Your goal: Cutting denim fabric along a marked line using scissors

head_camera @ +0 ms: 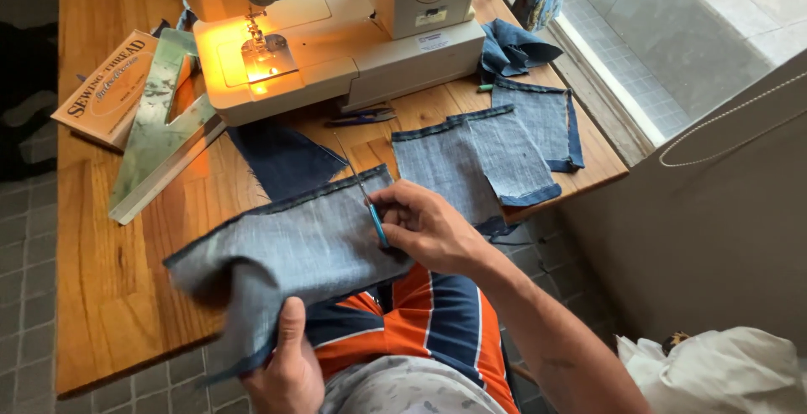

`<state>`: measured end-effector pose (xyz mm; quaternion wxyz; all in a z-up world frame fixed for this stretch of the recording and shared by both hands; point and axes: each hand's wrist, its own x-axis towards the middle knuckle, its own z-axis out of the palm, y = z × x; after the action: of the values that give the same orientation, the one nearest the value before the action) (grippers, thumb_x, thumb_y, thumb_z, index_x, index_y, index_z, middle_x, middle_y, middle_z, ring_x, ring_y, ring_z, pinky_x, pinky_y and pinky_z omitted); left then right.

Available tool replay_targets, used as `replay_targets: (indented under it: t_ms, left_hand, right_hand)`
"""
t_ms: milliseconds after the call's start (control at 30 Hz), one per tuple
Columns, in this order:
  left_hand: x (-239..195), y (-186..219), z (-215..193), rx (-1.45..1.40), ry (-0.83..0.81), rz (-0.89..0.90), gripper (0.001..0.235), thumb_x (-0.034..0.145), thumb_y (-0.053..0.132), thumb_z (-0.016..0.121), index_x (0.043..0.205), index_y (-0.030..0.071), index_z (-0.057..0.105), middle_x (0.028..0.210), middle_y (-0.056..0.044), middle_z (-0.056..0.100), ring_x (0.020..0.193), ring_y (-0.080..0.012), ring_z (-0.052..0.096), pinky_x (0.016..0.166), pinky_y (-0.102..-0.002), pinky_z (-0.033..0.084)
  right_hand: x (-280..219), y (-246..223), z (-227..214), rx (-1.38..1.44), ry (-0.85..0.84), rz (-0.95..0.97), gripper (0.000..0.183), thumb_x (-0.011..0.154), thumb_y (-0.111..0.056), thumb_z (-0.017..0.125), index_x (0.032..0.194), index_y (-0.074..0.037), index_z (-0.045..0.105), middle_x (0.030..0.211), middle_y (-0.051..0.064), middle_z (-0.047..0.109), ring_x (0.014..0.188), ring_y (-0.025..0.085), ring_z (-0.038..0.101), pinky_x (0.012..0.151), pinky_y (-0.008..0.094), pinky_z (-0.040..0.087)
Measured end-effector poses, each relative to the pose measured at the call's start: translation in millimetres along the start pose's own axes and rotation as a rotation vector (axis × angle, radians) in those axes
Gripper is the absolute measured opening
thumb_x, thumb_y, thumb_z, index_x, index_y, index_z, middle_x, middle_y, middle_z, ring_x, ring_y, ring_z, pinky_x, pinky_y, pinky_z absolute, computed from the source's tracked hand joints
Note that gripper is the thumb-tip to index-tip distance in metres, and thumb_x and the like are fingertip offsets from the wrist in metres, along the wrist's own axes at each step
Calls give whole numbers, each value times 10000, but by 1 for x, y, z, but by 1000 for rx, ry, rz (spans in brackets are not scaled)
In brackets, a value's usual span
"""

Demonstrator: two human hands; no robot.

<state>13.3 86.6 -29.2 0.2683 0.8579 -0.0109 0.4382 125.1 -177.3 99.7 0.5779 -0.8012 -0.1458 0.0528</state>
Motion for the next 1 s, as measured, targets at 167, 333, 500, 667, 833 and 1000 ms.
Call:
replay_targets:
  t_ms: [167,333,500,667,833,1000]
  left_hand:
    - [12,35,-14,-78,21,-886,631,1023,422,929,1396,-76,827,1456,-291,792,1465,-366,708,1216,-454,536]
    - [-24,26,8,-606,-24,-1284,648,882,284,886,1433,-19,728,1588,-103,712,1456,-177,632,1113,-364,624]
    - [-25,36,29,-1197,-167,-1509,416,1036,58,743,1428,-77,713,1223,-325,794,924,-560,803,863,-631,705]
    - [8,71,24,-1152,-346,-1604,503,1095,143,672,1378,-272,699,1149,-498,823,995,-562,822,942,-584,691]
    - [83,101,-7,-873,-701,-1767,615,1167,369,585,1353,-166,825,1306,-345,899,1179,-389,853,1163,-376,602]
    - [111,107,-21,-668,-982,-1722,625,1143,428,559,1533,29,841,1364,-198,949,1253,-299,884,1154,-280,569]
  right_hand:
    - [2,4,0,53,-4,-21,341,1067,-31,726,1408,-39,730,937,28,740,809,91,705,787,262,597]
    - [3,4,5,111,17,-18,337,1067,-19,719,1404,-9,705,930,49,811,790,84,721,756,256,606]
    - [9,8,0,95,41,69,338,1064,-32,714,1401,0,717,944,50,793,795,99,730,769,261,635]
    - [17,23,-5,376,182,109,382,1060,-18,703,1439,0,663,834,101,769,687,120,698,588,272,557]
    - [1,31,0,475,286,-126,404,1119,-59,738,1506,8,645,1035,160,800,935,182,798,858,309,663]
    - [-42,-10,19,516,206,-6,389,1099,-31,756,1467,52,663,965,172,824,920,141,794,853,243,599]
